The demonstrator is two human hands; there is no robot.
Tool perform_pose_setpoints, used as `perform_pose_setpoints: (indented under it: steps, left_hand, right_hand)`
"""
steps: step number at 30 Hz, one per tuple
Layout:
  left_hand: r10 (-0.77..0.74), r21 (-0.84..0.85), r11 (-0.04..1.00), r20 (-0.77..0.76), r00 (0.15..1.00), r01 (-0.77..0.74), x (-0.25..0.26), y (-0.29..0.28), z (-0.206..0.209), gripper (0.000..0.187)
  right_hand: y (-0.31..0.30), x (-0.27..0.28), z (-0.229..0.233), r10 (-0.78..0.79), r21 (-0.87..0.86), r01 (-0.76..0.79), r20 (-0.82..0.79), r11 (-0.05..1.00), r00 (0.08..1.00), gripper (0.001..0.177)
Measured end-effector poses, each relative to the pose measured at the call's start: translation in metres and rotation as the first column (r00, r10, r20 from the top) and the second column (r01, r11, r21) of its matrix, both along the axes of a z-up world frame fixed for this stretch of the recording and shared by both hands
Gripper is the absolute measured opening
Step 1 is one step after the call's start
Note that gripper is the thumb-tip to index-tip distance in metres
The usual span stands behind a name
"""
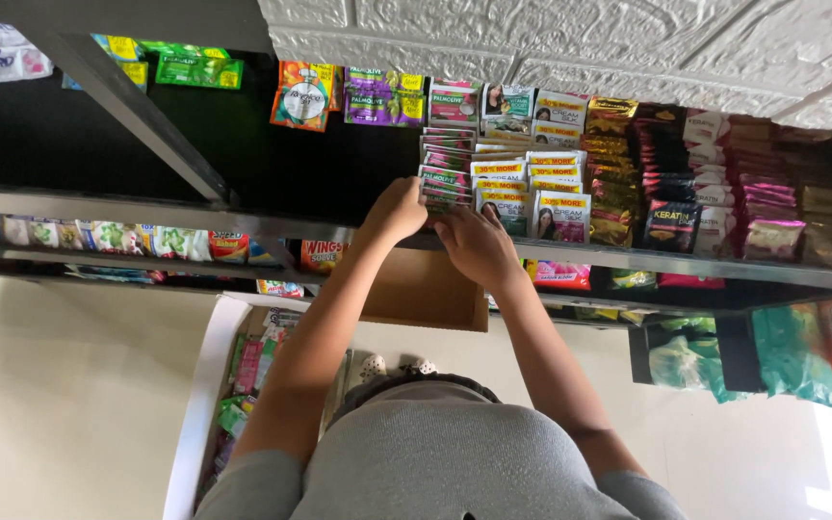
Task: The person takes small sachets from a white box on the floor and places them onto a shelf. They arrange the sachets in neat rows among other products on the shelf.
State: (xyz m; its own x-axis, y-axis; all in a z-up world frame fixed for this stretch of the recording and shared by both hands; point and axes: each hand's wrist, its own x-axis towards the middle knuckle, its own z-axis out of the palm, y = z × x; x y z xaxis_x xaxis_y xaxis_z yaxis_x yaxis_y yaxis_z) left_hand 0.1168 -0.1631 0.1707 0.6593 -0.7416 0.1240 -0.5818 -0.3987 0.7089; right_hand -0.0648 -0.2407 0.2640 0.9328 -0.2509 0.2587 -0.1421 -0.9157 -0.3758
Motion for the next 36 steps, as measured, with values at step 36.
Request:
perform_pose_setpoints:
  steps: [36]
  left_hand:
    - [0.614,0.460,0.754,-0.238,0.753,-0.470,-0.303,0.357,-0.166,0.025]
  right_hand:
    - [0.182,-0.012,-0.209,0.858,0.509,-0.693,-0.251,0.510,0.448,0.017]
